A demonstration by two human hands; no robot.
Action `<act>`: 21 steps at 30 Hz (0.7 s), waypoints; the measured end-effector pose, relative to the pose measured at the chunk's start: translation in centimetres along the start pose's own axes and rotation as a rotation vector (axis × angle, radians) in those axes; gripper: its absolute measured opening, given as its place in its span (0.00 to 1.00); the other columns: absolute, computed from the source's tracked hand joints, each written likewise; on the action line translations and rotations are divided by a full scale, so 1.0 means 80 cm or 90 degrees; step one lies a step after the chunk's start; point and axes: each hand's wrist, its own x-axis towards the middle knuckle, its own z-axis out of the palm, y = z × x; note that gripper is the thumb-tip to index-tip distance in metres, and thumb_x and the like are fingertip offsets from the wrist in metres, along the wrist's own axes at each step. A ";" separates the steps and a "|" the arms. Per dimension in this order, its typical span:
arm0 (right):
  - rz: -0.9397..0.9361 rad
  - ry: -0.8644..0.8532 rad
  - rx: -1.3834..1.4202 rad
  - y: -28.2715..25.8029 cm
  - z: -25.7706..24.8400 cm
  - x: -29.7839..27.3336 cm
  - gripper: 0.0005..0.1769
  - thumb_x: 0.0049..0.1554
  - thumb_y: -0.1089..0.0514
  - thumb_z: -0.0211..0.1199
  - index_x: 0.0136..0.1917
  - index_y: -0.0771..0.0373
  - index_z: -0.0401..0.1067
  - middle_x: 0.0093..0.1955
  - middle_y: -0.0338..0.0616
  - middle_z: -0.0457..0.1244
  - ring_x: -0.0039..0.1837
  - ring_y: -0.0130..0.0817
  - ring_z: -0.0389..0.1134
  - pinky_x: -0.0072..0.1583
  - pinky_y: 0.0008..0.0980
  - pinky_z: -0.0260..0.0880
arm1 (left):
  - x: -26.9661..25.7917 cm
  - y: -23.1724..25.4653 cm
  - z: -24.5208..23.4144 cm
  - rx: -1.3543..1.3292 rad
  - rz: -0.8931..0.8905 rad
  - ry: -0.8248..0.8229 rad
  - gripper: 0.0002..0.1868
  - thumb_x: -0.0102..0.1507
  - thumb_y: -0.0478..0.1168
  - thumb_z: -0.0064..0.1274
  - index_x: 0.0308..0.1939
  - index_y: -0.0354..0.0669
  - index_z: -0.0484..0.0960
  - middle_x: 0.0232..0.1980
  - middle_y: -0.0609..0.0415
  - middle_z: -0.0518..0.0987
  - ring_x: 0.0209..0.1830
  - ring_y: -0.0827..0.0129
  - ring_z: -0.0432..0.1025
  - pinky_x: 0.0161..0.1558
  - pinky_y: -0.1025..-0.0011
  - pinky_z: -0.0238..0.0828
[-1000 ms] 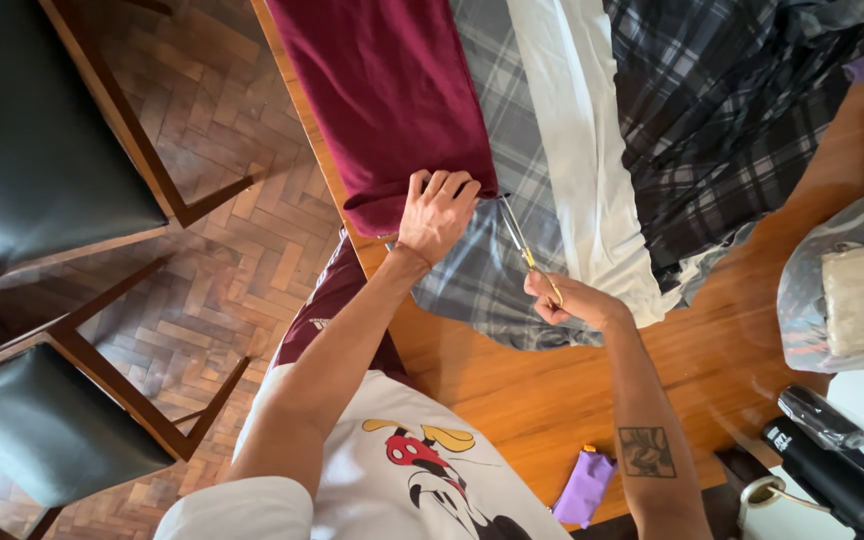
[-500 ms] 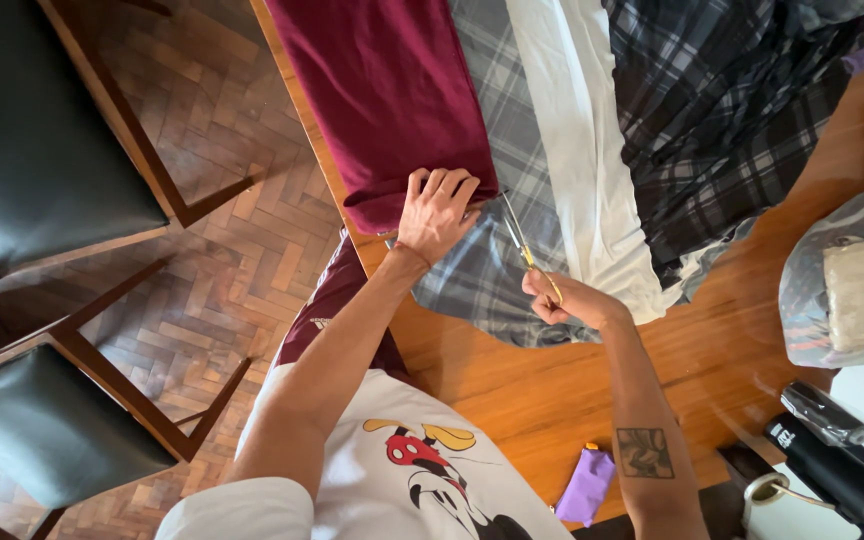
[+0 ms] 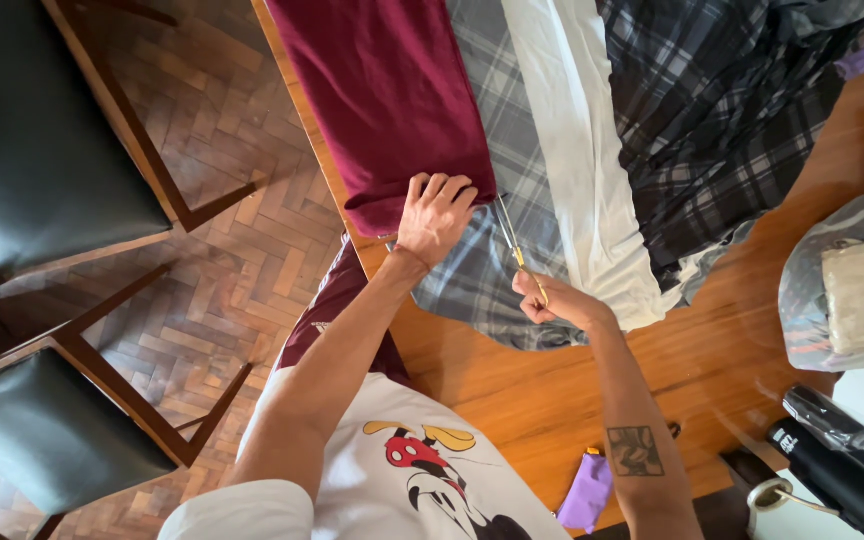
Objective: Cutting and tailoring fabric garments on a workspace table using scissors.
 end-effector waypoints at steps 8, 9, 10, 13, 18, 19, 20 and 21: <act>0.004 0.017 0.023 0.020 -0.008 0.010 0.28 0.63 0.27 0.43 0.42 0.51 0.49 0.29 0.29 0.39 0.29 0.23 0.41 0.33 0.28 0.39 | 0.008 -0.001 -0.010 -0.151 -0.116 0.049 0.11 0.62 0.36 0.61 0.47 0.40 0.80 0.46 0.51 0.81 0.51 0.56 0.74 0.60 0.57 0.66; 0.003 0.017 0.022 0.019 -0.011 0.010 0.28 0.63 0.27 0.43 0.42 0.51 0.49 0.29 0.29 0.39 0.29 0.23 0.41 0.33 0.28 0.39 | 0.009 -0.002 -0.010 -0.150 -0.115 0.050 0.11 0.62 0.36 0.61 0.47 0.40 0.80 0.46 0.51 0.81 0.51 0.56 0.74 0.60 0.57 0.66; 0.002 0.013 0.046 0.019 -0.011 0.009 0.26 0.63 0.29 0.45 0.42 0.51 0.49 0.29 0.29 0.39 0.29 0.23 0.41 0.33 0.28 0.38 | 0.009 -0.002 -0.011 -0.160 -0.120 0.061 0.12 0.62 0.35 0.61 0.48 0.40 0.80 0.46 0.50 0.82 0.51 0.55 0.75 0.60 0.57 0.67; -0.009 0.007 0.047 0.031 -0.018 0.013 0.25 0.64 0.31 0.47 0.43 0.52 0.51 0.31 0.28 0.39 0.29 0.23 0.41 0.33 0.28 0.38 | 0.007 -0.003 -0.011 -0.172 -0.126 0.065 0.12 0.61 0.35 0.61 0.48 0.40 0.79 0.46 0.50 0.82 0.51 0.54 0.75 0.59 0.56 0.68; 0.034 0.062 0.011 0.026 -0.012 0.021 0.21 0.63 0.32 0.49 0.47 0.50 0.58 0.29 0.28 0.40 0.29 0.23 0.41 0.34 0.28 0.40 | 0.009 -0.001 -0.016 -0.173 -0.113 0.049 0.11 0.60 0.35 0.61 0.46 0.40 0.80 0.47 0.51 0.82 0.52 0.55 0.76 0.60 0.57 0.67; 0.045 0.072 0.007 0.025 -0.011 0.022 0.22 0.63 0.32 0.48 0.47 0.52 0.57 0.29 0.29 0.41 0.29 0.23 0.41 0.33 0.28 0.40 | 0.010 0.000 -0.018 -0.151 -0.079 0.054 0.13 0.58 0.36 0.62 0.46 0.40 0.80 0.47 0.51 0.82 0.51 0.55 0.75 0.60 0.56 0.67; 0.054 0.082 0.004 0.023 -0.009 0.024 0.24 0.64 0.32 0.48 0.47 0.53 0.57 0.28 0.30 0.41 0.28 0.23 0.41 0.33 0.28 0.40 | 0.011 0.000 -0.020 -0.130 -0.044 0.057 0.14 0.56 0.37 0.63 0.45 0.40 0.80 0.48 0.50 0.83 0.51 0.54 0.75 0.59 0.56 0.66; 0.053 0.081 0.003 0.019 -0.007 0.024 0.24 0.64 0.32 0.48 0.47 0.53 0.57 0.28 0.30 0.41 0.28 0.23 0.41 0.33 0.28 0.40 | 0.010 -0.002 -0.017 -0.129 -0.044 0.058 0.14 0.56 0.37 0.63 0.45 0.40 0.80 0.48 0.50 0.83 0.51 0.54 0.75 0.59 0.56 0.66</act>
